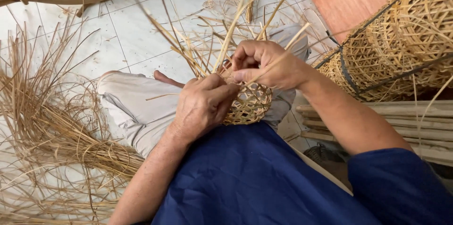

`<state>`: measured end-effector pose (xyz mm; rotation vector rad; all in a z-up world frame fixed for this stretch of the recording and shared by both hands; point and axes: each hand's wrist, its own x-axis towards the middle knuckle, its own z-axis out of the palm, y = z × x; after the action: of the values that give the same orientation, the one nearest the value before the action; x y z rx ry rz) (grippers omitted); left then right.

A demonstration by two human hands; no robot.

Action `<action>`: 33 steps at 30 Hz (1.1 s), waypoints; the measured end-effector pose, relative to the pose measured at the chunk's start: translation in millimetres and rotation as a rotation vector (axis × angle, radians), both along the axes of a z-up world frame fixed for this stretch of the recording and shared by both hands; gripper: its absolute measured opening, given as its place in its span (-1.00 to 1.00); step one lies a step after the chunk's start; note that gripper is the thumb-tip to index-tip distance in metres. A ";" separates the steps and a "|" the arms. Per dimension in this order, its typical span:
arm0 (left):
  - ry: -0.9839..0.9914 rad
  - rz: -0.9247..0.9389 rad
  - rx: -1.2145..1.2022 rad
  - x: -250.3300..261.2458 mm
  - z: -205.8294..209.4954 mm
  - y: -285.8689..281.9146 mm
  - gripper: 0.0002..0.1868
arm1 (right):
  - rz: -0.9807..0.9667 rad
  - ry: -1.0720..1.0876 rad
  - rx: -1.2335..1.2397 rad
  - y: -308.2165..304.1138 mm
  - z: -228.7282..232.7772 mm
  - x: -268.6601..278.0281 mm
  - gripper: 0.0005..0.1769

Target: Weaving thin bamboo or wood strips together to construct a basket

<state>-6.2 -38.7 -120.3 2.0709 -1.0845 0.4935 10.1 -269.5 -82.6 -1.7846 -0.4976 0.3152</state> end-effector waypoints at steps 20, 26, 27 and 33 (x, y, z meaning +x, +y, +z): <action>-0.081 0.016 0.100 -2.8 3.2 3.9 -0.96 | -0.171 -1.331 -0.879 7.6 17.4 -35.3 -0.89; -0.004 -0.031 0.021 0.2 -3.5 5.6 -0.92 | 0.082 -0.948 -0.921 1.5 22.7 -11.7 -0.81; -0.010 0.005 0.025 1.5 -7.8 4.9 -0.94 | 0.137 -0.785 -0.902 1.6 22.3 -9.2 -0.74; 0.004 -0.047 -0.030 1.9 -10.7 -0.8 -0.94 | 0.230 -0.557 -0.980 10.1 51.6 -12.4 -0.72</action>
<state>-4.4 -39.5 -131.0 2.0146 -1.1150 0.4795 -2.4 -259.4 -31.1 -2.7976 -1.0702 0.2248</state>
